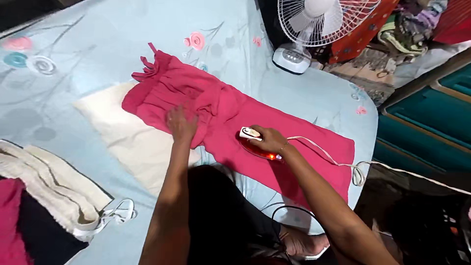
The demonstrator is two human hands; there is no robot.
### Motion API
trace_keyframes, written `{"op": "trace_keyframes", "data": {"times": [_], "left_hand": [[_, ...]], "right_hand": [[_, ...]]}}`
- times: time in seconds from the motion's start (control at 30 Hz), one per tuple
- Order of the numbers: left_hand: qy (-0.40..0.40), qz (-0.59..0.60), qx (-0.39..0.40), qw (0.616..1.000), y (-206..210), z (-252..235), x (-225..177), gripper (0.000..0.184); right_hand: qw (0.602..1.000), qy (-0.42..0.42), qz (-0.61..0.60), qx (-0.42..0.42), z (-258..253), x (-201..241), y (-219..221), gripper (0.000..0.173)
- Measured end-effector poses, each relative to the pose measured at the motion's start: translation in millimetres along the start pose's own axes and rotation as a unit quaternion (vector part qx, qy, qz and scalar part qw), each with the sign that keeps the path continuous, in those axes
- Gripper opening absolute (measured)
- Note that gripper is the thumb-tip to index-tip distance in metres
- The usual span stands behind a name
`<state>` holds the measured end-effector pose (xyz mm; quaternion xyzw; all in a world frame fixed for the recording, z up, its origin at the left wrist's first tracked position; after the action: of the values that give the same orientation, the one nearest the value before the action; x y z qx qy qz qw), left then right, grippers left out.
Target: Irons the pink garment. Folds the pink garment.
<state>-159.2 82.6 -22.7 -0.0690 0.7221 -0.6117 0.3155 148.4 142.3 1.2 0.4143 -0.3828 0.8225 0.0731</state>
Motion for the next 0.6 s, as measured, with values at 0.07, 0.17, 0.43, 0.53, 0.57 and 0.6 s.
{"op": "trace_keyframes", "data": {"times": [0.07,0.17,0.43,0.53,0.57,0.6], "left_hand": [[-0.062,0.033,-0.054,0.996,1,5,28,0.060],[-0.111,0.072,-0.145,0.981,1,8,37,0.049],[-0.225,0.003,-0.221,0.949,-22,-6,51,0.081],[-0.245,0.024,-0.154,0.957,-38,-21,60,0.089],[-0.232,0.024,-0.113,0.966,-43,-26,60,0.079],[-0.215,0.020,-0.076,0.973,-49,-32,62,0.066]], "right_hand": [[1.000,-0.009,0.002,0.016,-6,7,7,0.051],[1.000,-0.010,0.001,0.017,-15,16,17,0.052],[0.998,-0.021,0.014,0.062,-5,19,27,0.055],[0.997,-0.018,0.026,0.064,2,22,30,0.055],[0.998,-0.016,0.029,0.058,2,23,32,0.054],[0.998,-0.015,0.029,0.051,0,24,34,0.054]]}}
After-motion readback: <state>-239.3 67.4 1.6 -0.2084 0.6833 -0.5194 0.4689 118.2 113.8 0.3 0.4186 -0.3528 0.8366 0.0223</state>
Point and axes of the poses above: each hand's wrist, its own z-axis away from the middle knuckle, its own y-axis out of the palm, x = y × z, the point moved 2 cm from there along -z, towards the middle knuckle, and after that the axes turned 15 degrees about -z, right-handed, at the moved point
